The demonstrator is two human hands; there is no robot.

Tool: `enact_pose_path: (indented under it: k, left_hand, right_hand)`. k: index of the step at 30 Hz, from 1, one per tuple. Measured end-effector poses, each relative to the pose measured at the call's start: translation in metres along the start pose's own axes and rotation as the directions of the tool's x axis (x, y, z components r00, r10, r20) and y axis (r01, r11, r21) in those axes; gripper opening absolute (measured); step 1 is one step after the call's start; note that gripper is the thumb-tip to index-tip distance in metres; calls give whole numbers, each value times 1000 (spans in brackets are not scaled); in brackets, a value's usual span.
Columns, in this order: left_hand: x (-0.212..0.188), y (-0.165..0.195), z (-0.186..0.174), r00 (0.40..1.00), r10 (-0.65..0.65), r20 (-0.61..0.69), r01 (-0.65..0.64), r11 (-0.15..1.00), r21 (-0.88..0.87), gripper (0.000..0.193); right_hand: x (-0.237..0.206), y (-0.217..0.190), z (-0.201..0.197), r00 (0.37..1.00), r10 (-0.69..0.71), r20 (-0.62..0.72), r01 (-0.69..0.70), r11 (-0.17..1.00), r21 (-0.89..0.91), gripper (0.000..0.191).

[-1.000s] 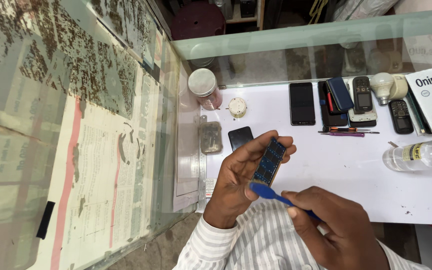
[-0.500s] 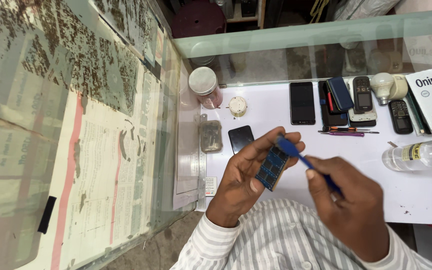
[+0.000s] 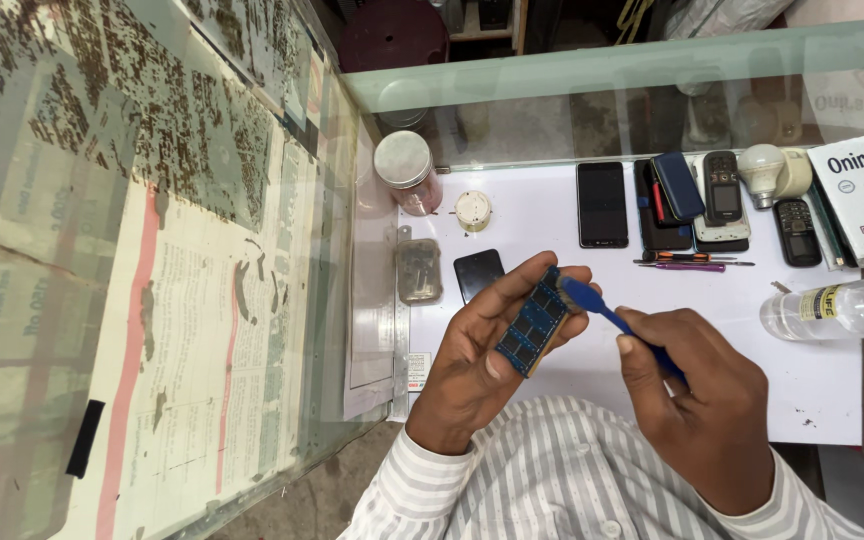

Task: The person holds a RAM memory module in one hand and scrubs its surfaces with a blue toothbrush, rotating the module to brush different sides. They then apply liquid from a plastic bottle onto the module, brush it again, and finally use a soldering iron to work on the module's edge contacts.

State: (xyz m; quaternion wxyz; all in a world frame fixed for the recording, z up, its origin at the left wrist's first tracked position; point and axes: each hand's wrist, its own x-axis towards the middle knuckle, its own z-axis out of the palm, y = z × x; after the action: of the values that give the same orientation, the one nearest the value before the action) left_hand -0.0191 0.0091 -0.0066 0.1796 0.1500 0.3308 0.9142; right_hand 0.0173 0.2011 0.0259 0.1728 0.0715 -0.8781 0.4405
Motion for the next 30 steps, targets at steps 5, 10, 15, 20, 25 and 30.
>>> enact_pose_path:
  k: [5,10,15,20,25,30]
  left_hand:
    - [3,-1,2,1000,21,-6,-21,1000,-3,101]
    - [5,-2,0,998,66,-23,-66,998,-7,100]
    - [0,-2,-1,998,59,-26,-60,998,-29,99]
    - [0,-3,1,998,60,-23,-60,998,-3,100]
    - [2,-4,0,995,86,-44,-87,996,-3,101]
    - [2,-6,-2,995,88,-45,-86,996,26,102]
  right_hand:
    - [-9,0,4,993,104,48,-103,994,-19,18]
    - [-21,-5,3,951,166,262,-211,965,155,20]
    - [-11,-4,2,984,118,136,-122,992,22,16]
    - [-3,0,0,999,35,13,-35,998,-44,18]
    - [-17,-5,-1,971,166,171,-175,984,37,21]
    - [-22,-1,-7,947,137,290,-177,977,117,23]
